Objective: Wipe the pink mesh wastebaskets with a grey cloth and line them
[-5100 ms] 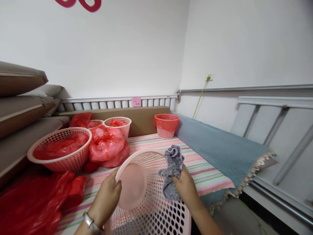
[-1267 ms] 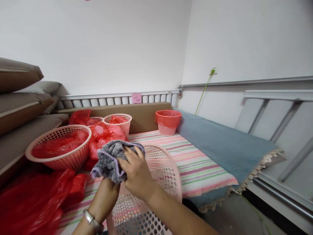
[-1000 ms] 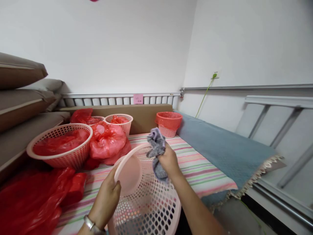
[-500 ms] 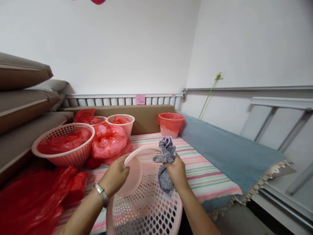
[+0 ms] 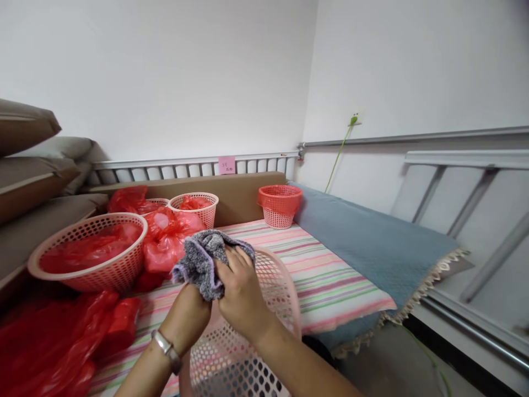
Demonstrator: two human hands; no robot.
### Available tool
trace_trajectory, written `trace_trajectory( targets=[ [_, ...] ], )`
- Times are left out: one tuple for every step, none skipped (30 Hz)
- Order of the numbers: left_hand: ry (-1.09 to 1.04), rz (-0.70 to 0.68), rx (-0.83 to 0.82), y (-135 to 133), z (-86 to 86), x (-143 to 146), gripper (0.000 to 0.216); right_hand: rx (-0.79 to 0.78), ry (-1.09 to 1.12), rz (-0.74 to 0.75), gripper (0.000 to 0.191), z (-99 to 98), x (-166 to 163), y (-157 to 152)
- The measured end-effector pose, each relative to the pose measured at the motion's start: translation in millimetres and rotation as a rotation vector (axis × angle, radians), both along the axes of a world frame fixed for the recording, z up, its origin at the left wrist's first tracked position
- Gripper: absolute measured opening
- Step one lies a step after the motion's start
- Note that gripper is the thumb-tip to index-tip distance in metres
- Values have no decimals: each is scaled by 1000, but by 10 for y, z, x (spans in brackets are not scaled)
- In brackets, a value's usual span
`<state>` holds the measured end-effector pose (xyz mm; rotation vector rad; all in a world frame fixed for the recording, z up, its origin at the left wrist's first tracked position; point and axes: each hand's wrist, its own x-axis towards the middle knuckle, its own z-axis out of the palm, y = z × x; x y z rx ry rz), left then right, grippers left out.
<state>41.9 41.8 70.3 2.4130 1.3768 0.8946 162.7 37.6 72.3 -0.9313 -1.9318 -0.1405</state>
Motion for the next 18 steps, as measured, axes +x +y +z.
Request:
trace_trajectory(
  targets=[
    [-4, -3, 3, -8, 4, -1, 49, 5, 8, 15, 48, 2, -11, -5],
    [-21, 4, -1, -20, 6, -5, 51, 8, 23, 19, 49, -7, 9, 10],
    [-46, 17, -9, -34, 4, -12, 52, 8, 45, 10, 48, -29, 60, 46],
    [-73, 28, -18, -48, -2, -25, 54, -1, 78, -14, 47, -64, 137, 97],
    [-101, 35, -27, -58, -12, -44, 56, -22, 124, -56, 46, -117, 237, 160],
    [-125, 37, -36, -63, -26, -67, 58, -56, 184, -110, 45, -188, 353, 227],
    [-149, 36, -39, -62, -43, -93, 59, -105, 253, -172, 43, -279, 480, 291],
    [-169, 32, -39, -58, -61, -120, 59, -166, 328, -237, 42, -384, 612, 345],
    [-189, 30, -39, -51, -79, -143, 59, -242, 391, -286, 44, -499, 740, 385],
    [-207, 30, -40, -45, -96, -160, 58, -330, 448, -330, 42, -617, 859, 408],
    [-219, 28, -43, -42, -109, -169, 58, -404, 493, -375, 38, -728, 962, 415],
    [-222, 22, -43, -42, -118, -170, 58, -445, 521, -402, 36, -824, 1044, 410],
    [-218, 13, -41, -46, -123, -165, 59, -472, 538, -426, 34, -898, 1104, 397],
    [-208, 4, -38, -53, -126, -156, 60, -478, 539, -443, 33, -947, 1139, 383],
    [-196, 2, -35, -63, -127, -147, 60, -468, 528, -450, 34, -967, 1149, 374],
    [-187, 6, -32, -74, -126, -140, 61, -448, 511, -451, 35, -961, 1138, 372],
    [-182, 15, -31, -84, -126, -137, 60, -423, 489, -447, 36, -931, 1106, 379],
    [-178, 24, -32, -94, -125, -139, 60, -391, 464, -439, 39, -881, 1055, 394]
  ],
)
